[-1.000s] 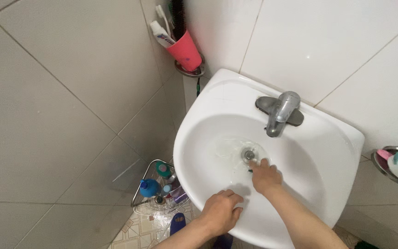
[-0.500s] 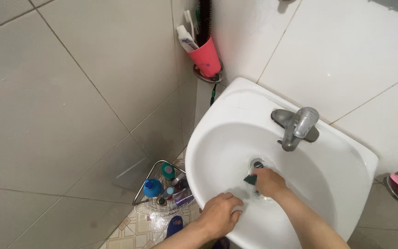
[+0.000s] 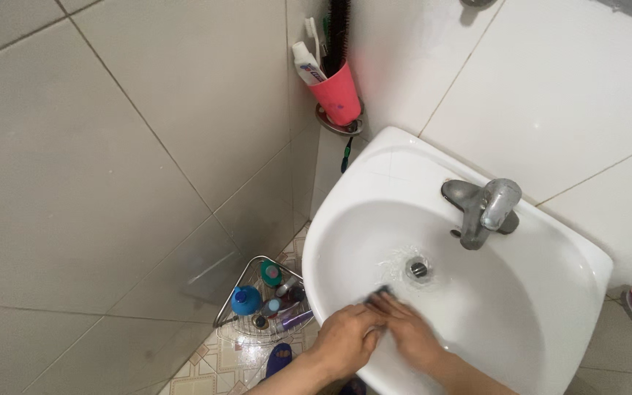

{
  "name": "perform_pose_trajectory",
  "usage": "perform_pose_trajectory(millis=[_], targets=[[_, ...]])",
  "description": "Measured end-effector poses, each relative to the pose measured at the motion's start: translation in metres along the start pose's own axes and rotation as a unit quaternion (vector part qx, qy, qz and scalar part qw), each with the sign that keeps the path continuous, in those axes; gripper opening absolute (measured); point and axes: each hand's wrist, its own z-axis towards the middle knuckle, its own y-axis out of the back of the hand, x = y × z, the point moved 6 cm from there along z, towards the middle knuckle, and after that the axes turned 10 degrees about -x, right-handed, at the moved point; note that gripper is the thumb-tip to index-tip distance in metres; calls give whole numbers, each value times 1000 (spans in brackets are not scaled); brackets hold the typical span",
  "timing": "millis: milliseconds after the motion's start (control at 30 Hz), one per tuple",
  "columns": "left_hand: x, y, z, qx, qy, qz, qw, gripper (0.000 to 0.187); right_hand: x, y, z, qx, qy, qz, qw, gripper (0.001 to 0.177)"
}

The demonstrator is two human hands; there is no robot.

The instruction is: The person cleans a bathroom sink by rinsing a mug, moving toiletries, and scrubbing the basin and faucet with a sponge.

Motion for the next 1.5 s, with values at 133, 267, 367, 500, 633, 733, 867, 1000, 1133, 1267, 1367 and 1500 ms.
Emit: perform_pose_trajectory(millis=[133, 267, 367, 500, 633, 733, 867, 1000, 1133, 1267, 1367, 1500], targets=[[-2, -1, -2, -15, -34, 47, 998, 17, -34, 18, -27, 8, -139, -183, 973, 60], [-8, -7, -4, -27, -57, 104, 993, 9, 20, -4, -5, 15, -36, 14, 999, 67], [-21, 4, -6, -127, -151, 21, 980, 14, 30, -23, 41, 203, -128, -103, 965, 90], [-16, 24, -8, -257, -144, -47, 954, 18, 64, -5, 118, -65, -144, 263, 952, 70], [-11, 24, -11, -287, -142, 33, 947, 23, 110, -21, 60, 6, 11, 365, 931, 80], [-7, 27, -11, -326, -136, 114, 929, 35, 115, -19, 26, 85, -23, 414, 906, 73], [6, 20, -11, -337, -108, 79, 932, 43, 105, 1, 102, 65, -38, 353, 933, 90], [21, 16, -15, -324, -89, 87, 938, 44, 94, 11, 138, -74, -146, 333, 929, 70], [52, 36, -18, -397, 42, 107, 910, 48, 131, -10, 80, 18, -9, 295, 955, 67], [72, 33, -14, -429, 113, 66, 894, 53, 131, -2, 110, -44, 24, 286, 957, 68], [85, 25, -5, -416, 147, 19, 897, 58, 124, 7, 144, -138, -54, 323, 935, 75], [96, 20, -20, -423, 145, -58, 893, 60, 162, 8, 112, -113, 84, 297, 944, 67]])
